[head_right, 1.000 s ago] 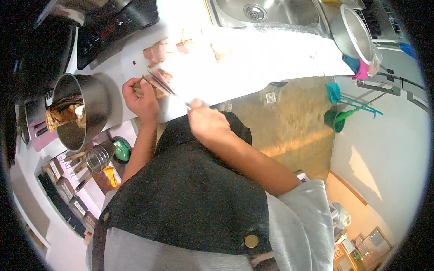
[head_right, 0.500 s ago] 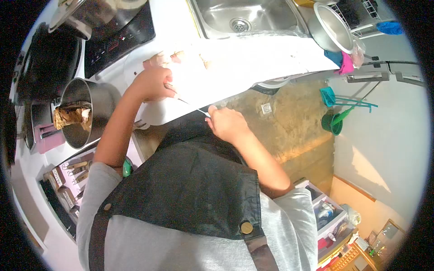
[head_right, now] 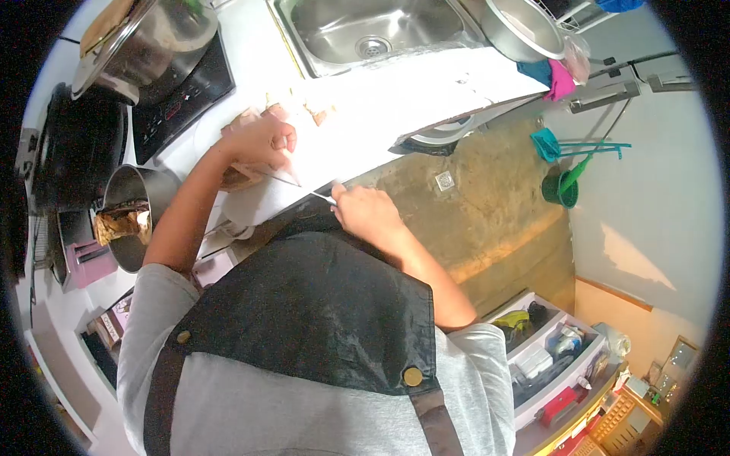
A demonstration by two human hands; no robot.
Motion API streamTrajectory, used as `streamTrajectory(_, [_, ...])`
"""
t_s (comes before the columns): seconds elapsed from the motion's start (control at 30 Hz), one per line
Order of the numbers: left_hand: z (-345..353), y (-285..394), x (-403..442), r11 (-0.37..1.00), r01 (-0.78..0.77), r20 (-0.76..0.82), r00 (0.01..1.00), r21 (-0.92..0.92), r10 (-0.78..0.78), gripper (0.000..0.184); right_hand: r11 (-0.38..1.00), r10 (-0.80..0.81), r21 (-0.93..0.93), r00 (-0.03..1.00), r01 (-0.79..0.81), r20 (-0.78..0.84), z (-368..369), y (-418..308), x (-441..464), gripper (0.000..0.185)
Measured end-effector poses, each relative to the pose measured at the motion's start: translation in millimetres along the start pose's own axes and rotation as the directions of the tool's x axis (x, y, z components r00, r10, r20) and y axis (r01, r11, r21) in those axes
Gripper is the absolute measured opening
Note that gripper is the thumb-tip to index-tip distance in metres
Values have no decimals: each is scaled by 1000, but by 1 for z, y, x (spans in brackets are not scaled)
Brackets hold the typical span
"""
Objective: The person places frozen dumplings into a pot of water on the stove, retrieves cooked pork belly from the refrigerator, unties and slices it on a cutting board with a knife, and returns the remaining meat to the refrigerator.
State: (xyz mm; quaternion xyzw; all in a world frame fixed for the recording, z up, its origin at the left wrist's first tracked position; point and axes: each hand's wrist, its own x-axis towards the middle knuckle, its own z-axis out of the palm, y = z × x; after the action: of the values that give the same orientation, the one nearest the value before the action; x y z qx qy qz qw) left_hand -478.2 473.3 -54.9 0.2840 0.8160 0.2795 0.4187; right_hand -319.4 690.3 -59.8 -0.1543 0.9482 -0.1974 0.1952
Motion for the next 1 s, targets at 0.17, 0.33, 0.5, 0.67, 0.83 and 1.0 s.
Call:
streamTrajectory(0.17, [-16,15,29,921,-190,-244,964,-341,108,20,993,54,110,998,-51,-24,0,9,-21,26])
streamTrajectory(0.33, [-7,13,62,925,-178,-390,920,-334,36,19,961,222,160,974,-225,38,4,20,-34,28])
streamTrajectory(0.5, [-4,3,64,989,-144,-584,799,44,142,19,948,265,174,964,-266,33,7,25,-40,30])
streamTrajectory(0.67, [-29,21,8,969,-53,-654,747,-241,-122,28,954,270,153,961,-259,-56,3,23,-40,30])
streamTrajectory(0.83, [14,13,-79,957,279,-739,661,81,-130,38,906,390,282,880,-315,-271,-8,43,-31,25])
streamTrajectory(1.0, [85,-8,-94,888,459,-811,535,43,-237,34,935,354,157,815,-318,-459,-19,70,-5,24])
